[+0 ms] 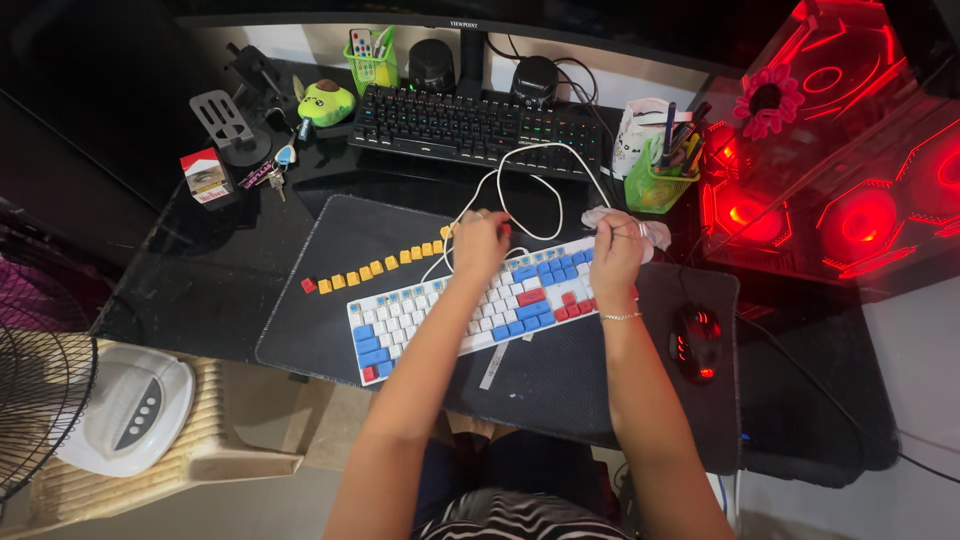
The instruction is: The person removes keycaps from a mechanical keyboard using a keycap puller and places them on the desk. They then wipe the keyboard surface with a cloth and begin reattaching the keycaps one by one.
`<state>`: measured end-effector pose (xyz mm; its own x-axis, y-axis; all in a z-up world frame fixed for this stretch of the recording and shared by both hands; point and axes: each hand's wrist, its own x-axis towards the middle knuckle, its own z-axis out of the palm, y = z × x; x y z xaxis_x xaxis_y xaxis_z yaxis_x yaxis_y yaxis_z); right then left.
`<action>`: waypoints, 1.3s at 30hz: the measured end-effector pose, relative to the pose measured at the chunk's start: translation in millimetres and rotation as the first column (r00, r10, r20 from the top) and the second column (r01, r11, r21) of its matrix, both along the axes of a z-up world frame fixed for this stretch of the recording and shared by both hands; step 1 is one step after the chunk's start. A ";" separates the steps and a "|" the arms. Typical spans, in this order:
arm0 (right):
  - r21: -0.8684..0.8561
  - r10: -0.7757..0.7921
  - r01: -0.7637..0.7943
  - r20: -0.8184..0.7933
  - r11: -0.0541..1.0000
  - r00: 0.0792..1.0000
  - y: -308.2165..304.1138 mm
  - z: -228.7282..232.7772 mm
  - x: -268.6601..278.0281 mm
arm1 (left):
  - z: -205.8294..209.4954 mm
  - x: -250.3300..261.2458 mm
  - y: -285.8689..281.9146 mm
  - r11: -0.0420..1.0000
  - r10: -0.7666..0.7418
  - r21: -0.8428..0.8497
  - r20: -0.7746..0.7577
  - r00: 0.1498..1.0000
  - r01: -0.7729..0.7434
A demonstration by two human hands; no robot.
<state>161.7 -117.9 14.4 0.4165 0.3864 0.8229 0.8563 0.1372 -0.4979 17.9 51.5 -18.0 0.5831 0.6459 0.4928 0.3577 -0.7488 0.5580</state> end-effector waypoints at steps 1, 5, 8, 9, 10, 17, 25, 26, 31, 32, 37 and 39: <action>-0.011 -0.040 0.041 0.034 0.999 0.999 0.8 -2.3 -0.9 | -2.8 1.7 6.2 0.997 0.040 0.071 -0.021 0.999 -0.038; -0.066 -0.113 0.116 0.049 0.991 0.992 4.7 -18.1 -0.8 | -9.6 1.2 23.2 0.979 0.116 0.188 -0.174 0.978 -0.083; -0.069 -0.100 0.102 0.033 0.992 0.994 3.2 -24.0 2.0 | -16.1 -5.6 26.2 0.950 0.167 0.291 -0.155 0.974 -0.116; -0.060 -0.095 0.097 0.039 0.994 0.995 3.4 -24.3 2.3 | -16.6 -5.8 27.8 0.959 0.171 0.254 -0.179 0.969 -0.122; -0.062 -0.081 0.082 0.025 0.995 0.996 3.1 -24.3 2.0 | -18.0 -6.7 28.0 0.968 0.174 0.214 -0.205 0.963 -0.130; -0.047 -0.008 0.005 -0.049 0.999 0.999 4.6 -18.9 -9.1 | 7.4 -20.9 16.7 0.990 0.119 0.089 -0.162 0.979 -0.106; -0.149 0.148 -0.266 -0.536 0.952 0.831 23.8 -13.2 -49.5 | 32.8 -197.5 16.3 0.977 -0.008 -0.209 0.117 0.993 0.033; -0.086 0.271 -0.390 -0.584 0.917 0.765 29.3 -11.6 -58.7 | 25.4 -220.4 15.6 0.964 0.000 -0.264 0.136 0.991 0.036; -0.050 0.481 -0.681 -0.670 0.731 0.565 75.1 0.3 -125.5 | -8.6 -282.5 1.8 0.879 -0.100 -0.425 0.274 0.957 0.214; -0.111 0.428 -0.681 -0.702 0.724 0.569 83.9 5.2 -141.3 | -9.7 -285.2 0.7 0.892 -0.107 -0.404 0.251 0.962 0.204; -0.328 0.378 -0.706 -0.665 0.628 0.644 120.6 31.3 -215.9 | -8.7 -288.4 -6.2 0.921 -0.103 -0.350 0.197 0.975 0.169; -0.415 0.372 -0.692 -0.620 0.591 0.690 132.2 41.9 -235.1 | -6.8 -287.8 -5.2 0.912 -0.100 -0.374 0.199 0.975 0.170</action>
